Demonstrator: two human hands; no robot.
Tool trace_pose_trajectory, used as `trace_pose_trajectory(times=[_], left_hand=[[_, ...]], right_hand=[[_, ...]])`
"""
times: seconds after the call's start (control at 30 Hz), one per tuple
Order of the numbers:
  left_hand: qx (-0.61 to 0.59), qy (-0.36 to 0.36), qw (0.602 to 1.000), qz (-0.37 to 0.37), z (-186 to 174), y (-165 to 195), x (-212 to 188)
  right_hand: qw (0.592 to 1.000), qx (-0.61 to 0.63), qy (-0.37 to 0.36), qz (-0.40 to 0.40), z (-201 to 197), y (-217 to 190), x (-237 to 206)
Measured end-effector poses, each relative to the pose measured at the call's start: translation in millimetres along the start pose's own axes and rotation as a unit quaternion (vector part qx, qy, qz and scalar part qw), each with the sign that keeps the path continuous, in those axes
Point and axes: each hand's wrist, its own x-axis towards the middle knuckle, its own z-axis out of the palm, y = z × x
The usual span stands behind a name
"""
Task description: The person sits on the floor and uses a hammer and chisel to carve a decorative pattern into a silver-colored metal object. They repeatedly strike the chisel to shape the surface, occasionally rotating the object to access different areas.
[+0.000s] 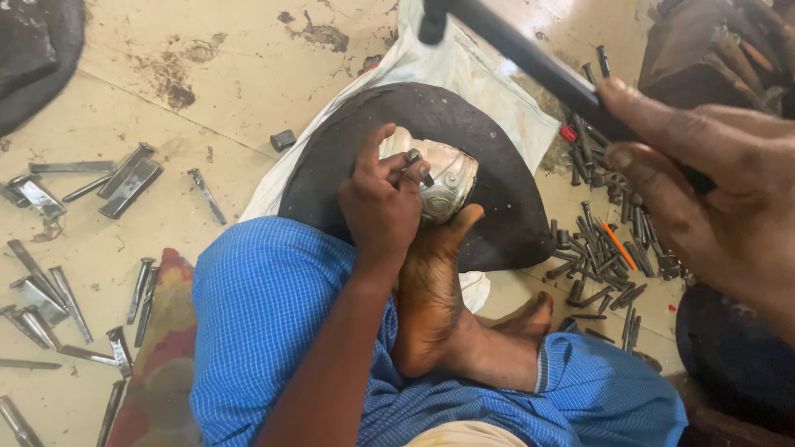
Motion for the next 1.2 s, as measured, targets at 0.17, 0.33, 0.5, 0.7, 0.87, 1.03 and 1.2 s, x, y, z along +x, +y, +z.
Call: trace_pose_trajectory(times=[0.17,0.33,0.5,0.7,0.87,1.03,1.2], left_hand=[[0.001,-0.006,1.000,-0.002,0,-2,1],[-0.044,-0.010,0.999,-0.006,2,-5,3],[0.022,-0.002,1.000,0.019,3,-6,6],[0.003,-0.009,1.000,0.003,6,-6,8],[0.015,-0.012,1.000,0.005,7,-3,9],[0.039,0.001,0.999,-0.001,8,-1,12],[0.023,-0.012,0.999,-0.019,9,0,13]], right_hand=[[0.997,-0.009,-0.072,-0.012,-3,-22,19],[0.928,-0.147,-0.325,0.108,-9,-44,50],[0.956,-0.163,-0.244,0.026,-7,-43,50],[0.998,-0.003,-0.052,-0.028,-8,-26,29],[0.944,-0.136,-0.300,0.030,-2,-26,37],[0.998,0.010,-0.045,0.035,-15,-31,38],[0.963,-0.110,-0.240,-0.051,-6,-30,48]])
